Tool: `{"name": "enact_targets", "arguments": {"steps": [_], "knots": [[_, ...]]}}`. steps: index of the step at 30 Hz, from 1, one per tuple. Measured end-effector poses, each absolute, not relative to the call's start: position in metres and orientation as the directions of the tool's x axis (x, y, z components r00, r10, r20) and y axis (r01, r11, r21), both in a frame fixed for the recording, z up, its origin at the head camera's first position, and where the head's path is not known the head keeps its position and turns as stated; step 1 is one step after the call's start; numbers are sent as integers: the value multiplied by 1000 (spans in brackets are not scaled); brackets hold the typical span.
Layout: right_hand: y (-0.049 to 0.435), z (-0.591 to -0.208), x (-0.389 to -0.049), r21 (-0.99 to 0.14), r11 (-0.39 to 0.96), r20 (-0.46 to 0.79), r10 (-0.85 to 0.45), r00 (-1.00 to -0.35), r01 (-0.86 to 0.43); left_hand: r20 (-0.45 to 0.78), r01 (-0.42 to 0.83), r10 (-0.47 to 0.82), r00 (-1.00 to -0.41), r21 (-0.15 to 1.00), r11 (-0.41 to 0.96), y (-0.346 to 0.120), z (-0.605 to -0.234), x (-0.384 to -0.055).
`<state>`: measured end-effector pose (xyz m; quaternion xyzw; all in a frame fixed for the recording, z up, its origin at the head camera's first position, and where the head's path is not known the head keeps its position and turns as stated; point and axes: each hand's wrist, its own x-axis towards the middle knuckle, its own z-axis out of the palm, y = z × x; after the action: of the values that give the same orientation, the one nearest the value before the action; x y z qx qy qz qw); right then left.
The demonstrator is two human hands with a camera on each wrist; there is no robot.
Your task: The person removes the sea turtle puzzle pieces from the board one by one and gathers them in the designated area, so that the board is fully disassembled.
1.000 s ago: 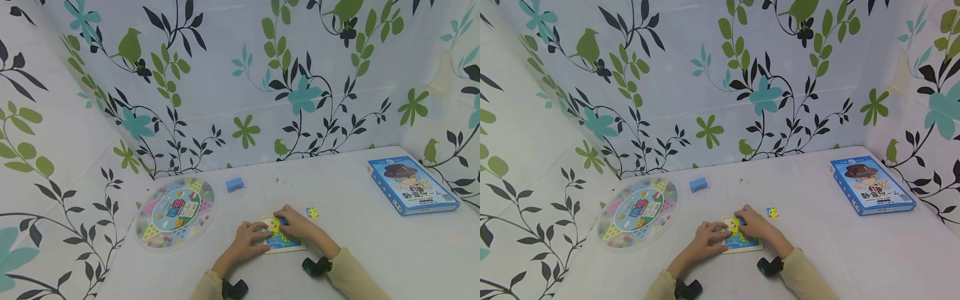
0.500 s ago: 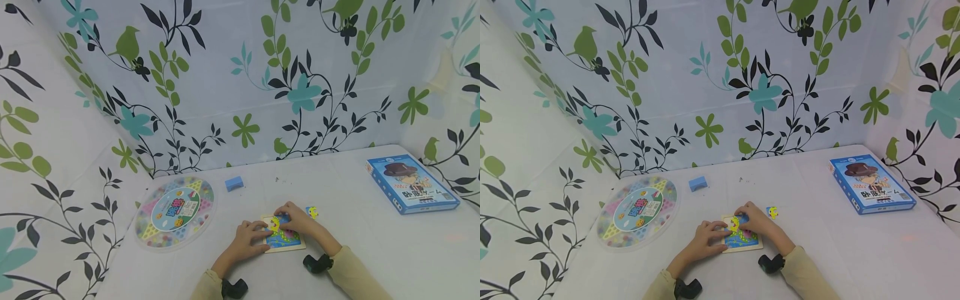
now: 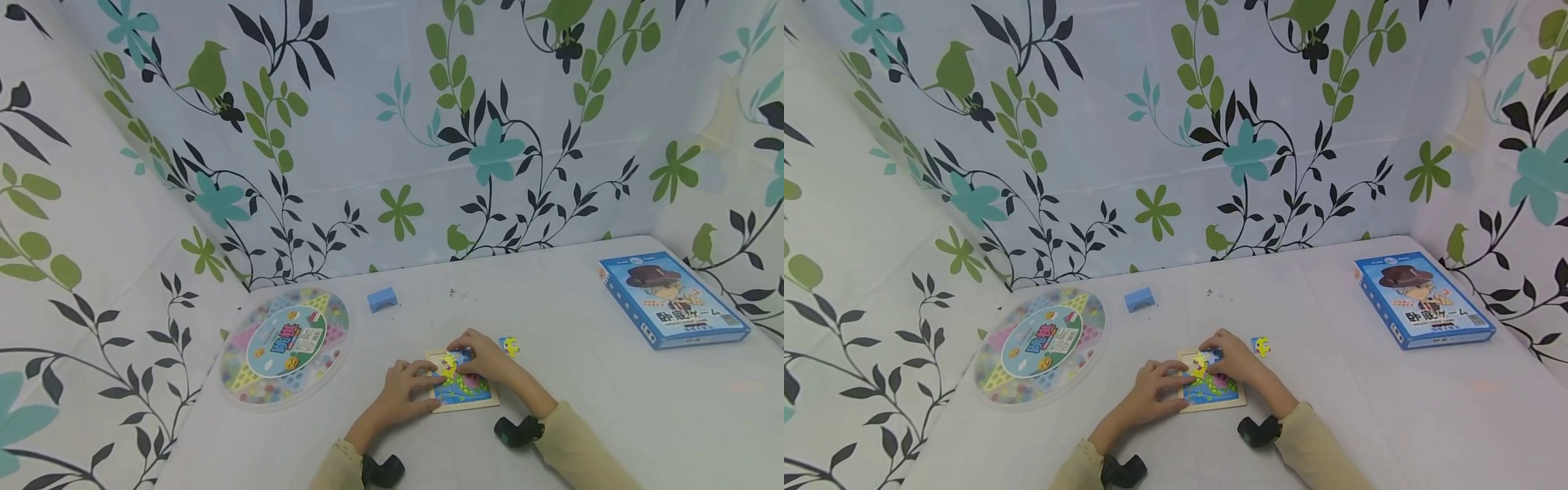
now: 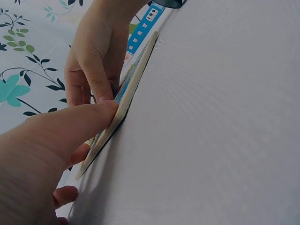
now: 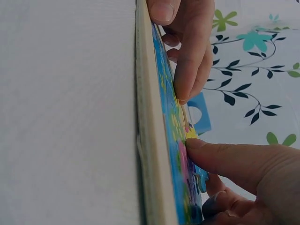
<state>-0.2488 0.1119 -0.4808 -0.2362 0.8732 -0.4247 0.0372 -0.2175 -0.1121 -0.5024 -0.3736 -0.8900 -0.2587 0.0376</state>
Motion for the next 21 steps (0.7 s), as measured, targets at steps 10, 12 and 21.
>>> {"name": "enact_targets", "arguments": {"steps": [10, 12, 21], "knots": [[112, -484, -249, -748, 550, 146, -409, -901, -371, 254, 680, 645, -721, 439, 587, -113, -503, -217], [113, -486, -250, -751, 538, 159, -414, -896, -382, 255, 678, 643, -722, 444, 585, -113, -504, -217], [114, -484, -250, -763, 524, 157, -419, -894, -379, 279, 690, 642, -714, 438, 576, -112, -504, -218]]}}
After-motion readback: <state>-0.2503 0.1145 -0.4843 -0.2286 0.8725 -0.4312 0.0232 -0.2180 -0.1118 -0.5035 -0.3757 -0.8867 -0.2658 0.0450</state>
